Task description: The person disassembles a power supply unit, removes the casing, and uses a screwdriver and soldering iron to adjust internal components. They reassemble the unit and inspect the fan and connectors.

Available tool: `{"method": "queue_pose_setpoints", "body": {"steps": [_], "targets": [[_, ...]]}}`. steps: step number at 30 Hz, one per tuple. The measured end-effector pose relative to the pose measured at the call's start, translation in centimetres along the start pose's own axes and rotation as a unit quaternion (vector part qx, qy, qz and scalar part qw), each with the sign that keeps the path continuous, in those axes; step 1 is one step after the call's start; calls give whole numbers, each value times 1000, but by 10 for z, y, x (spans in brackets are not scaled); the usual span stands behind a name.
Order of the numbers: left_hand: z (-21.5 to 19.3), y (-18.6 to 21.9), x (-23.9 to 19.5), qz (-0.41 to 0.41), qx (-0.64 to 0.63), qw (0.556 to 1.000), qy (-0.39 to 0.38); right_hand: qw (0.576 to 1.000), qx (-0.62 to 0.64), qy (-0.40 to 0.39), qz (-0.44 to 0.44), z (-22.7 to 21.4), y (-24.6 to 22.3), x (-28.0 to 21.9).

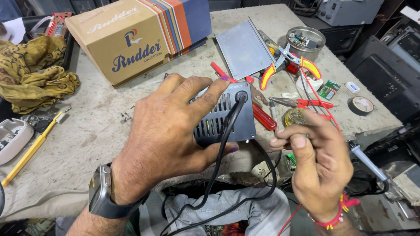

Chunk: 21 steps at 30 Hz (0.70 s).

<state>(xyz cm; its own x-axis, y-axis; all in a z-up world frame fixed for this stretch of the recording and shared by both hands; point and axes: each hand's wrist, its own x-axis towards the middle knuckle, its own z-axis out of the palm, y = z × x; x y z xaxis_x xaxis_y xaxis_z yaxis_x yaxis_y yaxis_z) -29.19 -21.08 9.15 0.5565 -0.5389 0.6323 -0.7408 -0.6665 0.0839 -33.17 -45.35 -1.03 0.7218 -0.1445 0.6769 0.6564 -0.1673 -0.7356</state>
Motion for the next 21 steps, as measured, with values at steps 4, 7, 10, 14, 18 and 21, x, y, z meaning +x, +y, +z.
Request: {"method": "queue_pose_setpoints", "body": {"steps": [4, 7, 10, 14, 18, 21], "targets": [[0, -2, -2, -3, -4, 1000, 2, 990, -54, -25, -129, -2, -19, 13], [1, -3, -2, 0, -6, 1000, 8, 961, -163, -81, -209, -5, -24, 30], [1, -4, -3, 3, -13, 1000, 13, 938, -216, -123, -242, -5, -24, 39], [3, -6, -4, 19, -11, 999, 33, 916, -265, -154, -258, -3, -26, 40], [5, -6, -5, 9, -18, 999, 27, 903, -282, -162, -279, 5, -31, 46], [6, -8, -7, 9, -18, 999, 34, 870, -341, -184, -305, 6, -43, 50]]}}
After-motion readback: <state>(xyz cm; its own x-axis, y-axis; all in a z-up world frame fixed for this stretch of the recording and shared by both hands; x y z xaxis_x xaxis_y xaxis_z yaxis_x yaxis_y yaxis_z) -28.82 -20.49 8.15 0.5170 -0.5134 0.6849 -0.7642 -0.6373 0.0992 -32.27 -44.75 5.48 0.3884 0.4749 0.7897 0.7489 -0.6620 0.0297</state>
